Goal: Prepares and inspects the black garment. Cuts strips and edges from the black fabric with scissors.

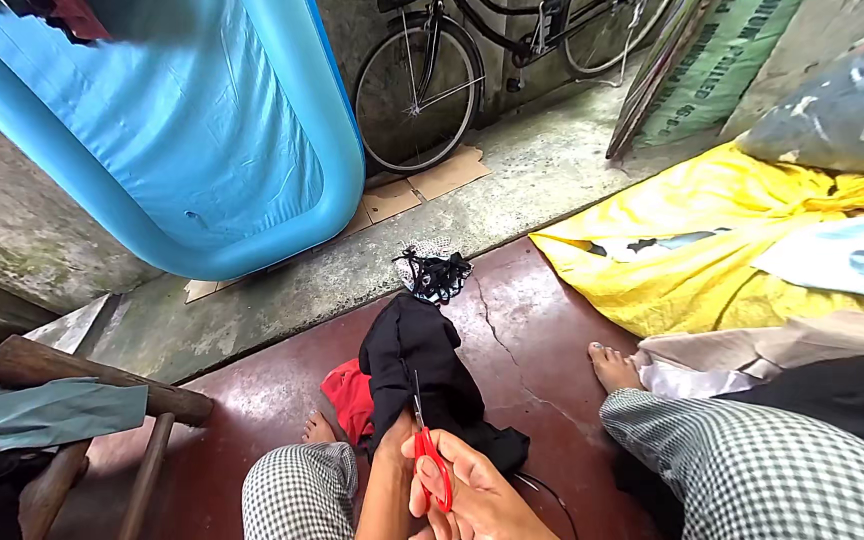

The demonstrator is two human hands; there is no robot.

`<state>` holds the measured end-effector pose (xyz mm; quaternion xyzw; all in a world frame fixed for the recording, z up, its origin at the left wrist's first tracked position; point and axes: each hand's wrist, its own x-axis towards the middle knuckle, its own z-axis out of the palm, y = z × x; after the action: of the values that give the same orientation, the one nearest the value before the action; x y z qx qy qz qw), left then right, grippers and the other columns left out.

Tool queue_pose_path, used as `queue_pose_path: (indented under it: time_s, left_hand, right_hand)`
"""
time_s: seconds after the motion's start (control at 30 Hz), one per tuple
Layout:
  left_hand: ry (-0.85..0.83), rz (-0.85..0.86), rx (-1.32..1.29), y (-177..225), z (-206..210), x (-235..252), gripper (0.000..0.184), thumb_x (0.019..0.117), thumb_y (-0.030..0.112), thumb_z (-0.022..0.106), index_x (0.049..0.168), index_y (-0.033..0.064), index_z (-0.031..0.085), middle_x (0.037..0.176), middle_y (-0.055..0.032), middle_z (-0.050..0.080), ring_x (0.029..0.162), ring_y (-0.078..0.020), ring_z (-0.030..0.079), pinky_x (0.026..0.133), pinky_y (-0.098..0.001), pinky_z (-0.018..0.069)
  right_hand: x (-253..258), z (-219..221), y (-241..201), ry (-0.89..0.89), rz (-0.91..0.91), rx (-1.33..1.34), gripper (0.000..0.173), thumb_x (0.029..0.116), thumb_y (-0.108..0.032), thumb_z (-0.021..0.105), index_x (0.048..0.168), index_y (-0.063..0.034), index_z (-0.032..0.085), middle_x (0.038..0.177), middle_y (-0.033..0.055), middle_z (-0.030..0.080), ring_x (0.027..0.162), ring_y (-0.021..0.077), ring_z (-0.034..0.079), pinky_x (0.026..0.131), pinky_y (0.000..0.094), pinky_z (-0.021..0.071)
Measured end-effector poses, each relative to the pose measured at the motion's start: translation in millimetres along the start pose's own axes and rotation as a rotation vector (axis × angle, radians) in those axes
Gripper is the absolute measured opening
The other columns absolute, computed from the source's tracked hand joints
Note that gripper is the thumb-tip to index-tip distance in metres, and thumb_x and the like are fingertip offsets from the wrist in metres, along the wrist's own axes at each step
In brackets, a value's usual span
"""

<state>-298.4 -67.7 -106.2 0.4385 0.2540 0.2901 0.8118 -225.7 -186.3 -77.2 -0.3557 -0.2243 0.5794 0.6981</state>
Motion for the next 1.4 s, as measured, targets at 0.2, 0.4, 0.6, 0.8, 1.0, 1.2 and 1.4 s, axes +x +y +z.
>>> queue_pose_path:
  time_s: [0.2,0.4,0.6,0.8,1.0,1.2,1.4]
  left_hand:
    - [0.114,-0.122,-0.016,24,26,-5,0.032,0.1114,0.012,0.031,0.117,-0.0039,0.059,0.095,-0.0051,0.068,0.089,-0.0034,0.065,0.084,-0.0175,0.0535]
    - [0.122,-0.020,0.063,10,16,-2,0.024,0.1070,0.005,0.039,0.107,-0.0033,0.062,0.089,-0.0038,0.068,0.086,-0.0031,0.065,0.082,-0.0181,0.0546]
    - [0.084,-0.113,-0.044,9,13,-7,0.032,0.1099,0.017,0.036,0.102,0.0039,0.064,0.084,-0.0029,0.069,0.080,-0.0055,0.068,0.078,-0.0213,0.0570]
    - [0.139,-0.063,-0.133,9,20,5,0.029,0.1068,0.004,0.035,0.096,0.0027,0.062,0.079,0.0000,0.067,0.076,-0.0015,0.065,0.074,-0.0170,0.0550]
    - [0.053,-0.128,-0.214,9,20,8,0.039,0.1082,0.008,0.029,0.089,0.0085,0.063,0.075,0.0022,0.068,0.072,-0.0009,0.066,0.070,-0.0176,0.0560]
    - [-0.019,-0.106,-0.300,9,15,8,0.036,0.1088,0.011,0.031,0.094,0.0098,0.064,0.081,0.0010,0.071,0.080,-0.0030,0.069,0.076,-0.0198,0.0572]
    - [0.098,-0.199,-0.474,12,25,8,0.041,0.1078,0.007,0.029,0.087,0.0088,0.064,0.076,-0.0021,0.071,0.071,-0.0062,0.070,0.069,-0.0215,0.0592]
  right_hand:
    - [1,1,1,0.033,-0.036,-0.023,0.029,0.1032,-0.020,0.060,0.126,-0.0022,0.056,0.084,0.0058,0.065,0.065,0.0156,0.064,0.054,0.0347,0.0582]
    - [2,-3,-4,0.004,0.007,-0.041,0.029,0.1064,-0.021,0.052,0.128,-0.0034,0.052,0.087,0.0071,0.065,0.068,0.0188,0.066,0.061,0.0411,0.0614]
    - [1,-1,-2,0.045,-0.031,-0.076,0.029,0.1038,-0.020,0.058,0.126,-0.0022,0.054,0.085,0.0060,0.065,0.066,0.0174,0.065,0.057,0.0378,0.0597]
    - [5,-6,-4,0.004,-0.033,-0.058,0.030,0.1041,-0.023,0.058,0.127,-0.0046,0.053,0.087,0.0051,0.064,0.068,0.0173,0.065,0.060,0.0387,0.0610]
    - [4,-6,-6,0.031,-0.055,-0.084,0.027,0.1036,-0.020,0.059,0.125,-0.0046,0.055,0.085,0.0060,0.064,0.066,0.0182,0.065,0.059,0.0409,0.0612]
    - [7,-11,-6,-0.015,-0.046,-0.123,0.027,0.1027,-0.020,0.060,0.125,-0.0058,0.055,0.088,0.0063,0.066,0.068,0.0177,0.066,0.058,0.0386,0.0610]
    - [7,-9,-10,0.019,-0.026,-0.078,0.025,0.1048,-0.020,0.053,0.126,-0.0062,0.052,0.086,0.0047,0.064,0.067,0.0177,0.066,0.063,0.0425,0.0627]
